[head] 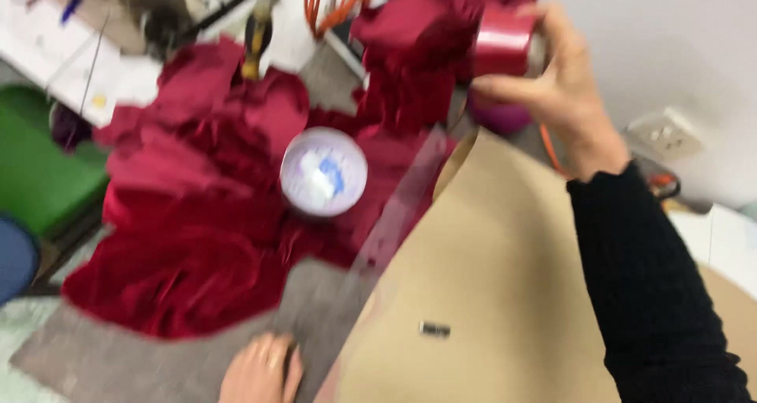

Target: The person draws a curved line on a large sheet of brown paper using a black marker, then uses large scissors to cut along the drawn line to create a pattern piece.

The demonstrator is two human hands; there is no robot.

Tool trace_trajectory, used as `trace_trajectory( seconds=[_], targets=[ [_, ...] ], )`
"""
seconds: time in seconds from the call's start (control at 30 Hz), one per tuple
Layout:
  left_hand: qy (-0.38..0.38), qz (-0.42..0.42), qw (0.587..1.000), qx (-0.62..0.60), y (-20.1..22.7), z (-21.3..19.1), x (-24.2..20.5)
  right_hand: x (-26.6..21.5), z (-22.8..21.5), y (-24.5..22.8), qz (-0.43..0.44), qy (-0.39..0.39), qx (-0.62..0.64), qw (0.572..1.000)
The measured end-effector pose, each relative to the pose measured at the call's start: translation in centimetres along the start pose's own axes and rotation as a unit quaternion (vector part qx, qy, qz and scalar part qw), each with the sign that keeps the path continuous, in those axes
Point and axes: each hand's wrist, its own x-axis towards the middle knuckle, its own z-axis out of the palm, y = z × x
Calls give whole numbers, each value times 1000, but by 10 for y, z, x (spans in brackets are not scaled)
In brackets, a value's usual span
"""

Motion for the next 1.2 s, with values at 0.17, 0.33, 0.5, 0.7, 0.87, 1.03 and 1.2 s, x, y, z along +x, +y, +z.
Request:
trace_trajectory(
  seconds=[0.17,0.33,0.5,0.7,0.87,1.03,1.2],
  targets=[
    [-21,-45,995,-89,7,-54,46,-62,53,-96,30,-108,8,994],
    [33,-203,917,-341,-20,-69,22,-161,182,-159,149,-232,13,961],
    [89,-238,900,-354,-53,-110,4,-229,261,-190,164,-283,-103,940],
    [16,-95,938,-332,-65,-150,16,-254,282,-198,131,-254,-190,939],
    [-84,27,965,-249,-69,-162,31,-267,231,-200,341,-155,87,923],
    [-106,161,953,-235,-62,-151,48,-274,232,-206,468,-99,174,861],
    [-183,192,945,-189,-59,-135,59,-282,247,-198,404,-66,173,896]
  ],
)
